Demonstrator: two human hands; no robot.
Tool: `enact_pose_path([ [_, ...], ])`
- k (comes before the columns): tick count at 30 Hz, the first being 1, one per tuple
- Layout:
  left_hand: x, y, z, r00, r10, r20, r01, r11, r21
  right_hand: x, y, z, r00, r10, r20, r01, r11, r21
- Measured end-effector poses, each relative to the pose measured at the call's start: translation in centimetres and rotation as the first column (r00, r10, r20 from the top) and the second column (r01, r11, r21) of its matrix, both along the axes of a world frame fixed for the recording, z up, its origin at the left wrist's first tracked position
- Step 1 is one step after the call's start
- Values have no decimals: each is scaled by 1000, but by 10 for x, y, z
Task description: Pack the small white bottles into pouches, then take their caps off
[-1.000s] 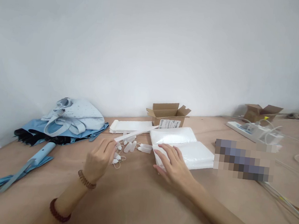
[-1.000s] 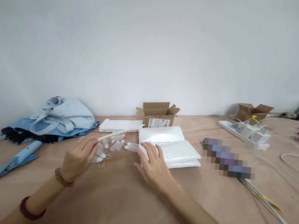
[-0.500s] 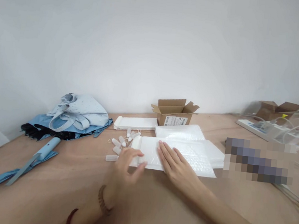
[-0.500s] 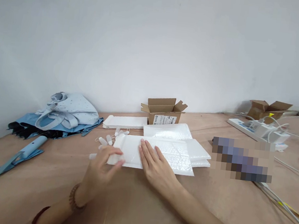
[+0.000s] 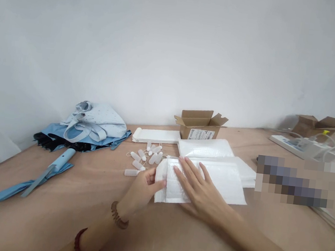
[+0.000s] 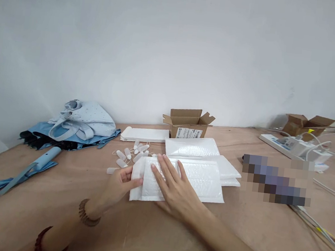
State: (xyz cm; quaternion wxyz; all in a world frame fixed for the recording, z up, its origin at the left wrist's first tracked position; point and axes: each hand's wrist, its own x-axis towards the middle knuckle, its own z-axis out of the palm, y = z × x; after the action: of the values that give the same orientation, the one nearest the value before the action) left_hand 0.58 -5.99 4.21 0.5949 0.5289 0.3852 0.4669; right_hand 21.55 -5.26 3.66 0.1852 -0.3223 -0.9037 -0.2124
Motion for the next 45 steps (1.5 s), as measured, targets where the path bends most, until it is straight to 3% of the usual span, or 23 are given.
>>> enact_pose_path([
  [5,2,-2,-3,990,-46,-135,60,993,98,2,-2,1,999,3,-42,-5,998,-63],
  [10,2,-5,-1,978,-75,-196,87,995,56,5,-3,0,996,5,-93,-14,995,-97],
  [16,-5,1,3,922,50,-385,-22,997,77,6,0,-5,984,-3,-180,-2,1000,-28],
  [19,-23,10,11,808,225,-544,-65,953,297,10,4,-5,980,-34,-195,29,999,-30],
  [21,-43,18,22,667,422,-614,-99,867,488,14,6,-4,974,-58,-219,52,998,-33],
  [23,-64,24,33,559,536,-632,-151,816,558,17,9,-2,965,-79,-250,71,997,-39],
  [24,-73,27,38,522,544,-657,-138,814,564,17,9,-1,961,-89,-262,80,996,-44],
  [27,-86,30,41,470,406,-784,-34,896,444,18,10,0,957,-107,-269,95,994,-56],
  [29,-83,30,35,430,333,-839,21,926,378,17,9,1,958,-104,-266,94,994,-52],
  [32,-75,29,22,388,348,-854,49,917,396,15,8,2,957,-110,-269,102,994,-45],
  [35,-75,27,20,462,290,-838,63,932,357,13,5,4,959,-140,-247,131,990,-52],
  [38,-78,25,30,628,208,-750,9,962,274,11,3,5,964,-176,-199,170,984,-46],
  [42,-70,24,42,869,227,-439,-151,968,200,9,0,4,965,-202,-164,200,979,-29],
  [45,-52,20,40,930,269,-251,-241,961,136,7,-2,3,966,-210,-152,206,978,-39],
])
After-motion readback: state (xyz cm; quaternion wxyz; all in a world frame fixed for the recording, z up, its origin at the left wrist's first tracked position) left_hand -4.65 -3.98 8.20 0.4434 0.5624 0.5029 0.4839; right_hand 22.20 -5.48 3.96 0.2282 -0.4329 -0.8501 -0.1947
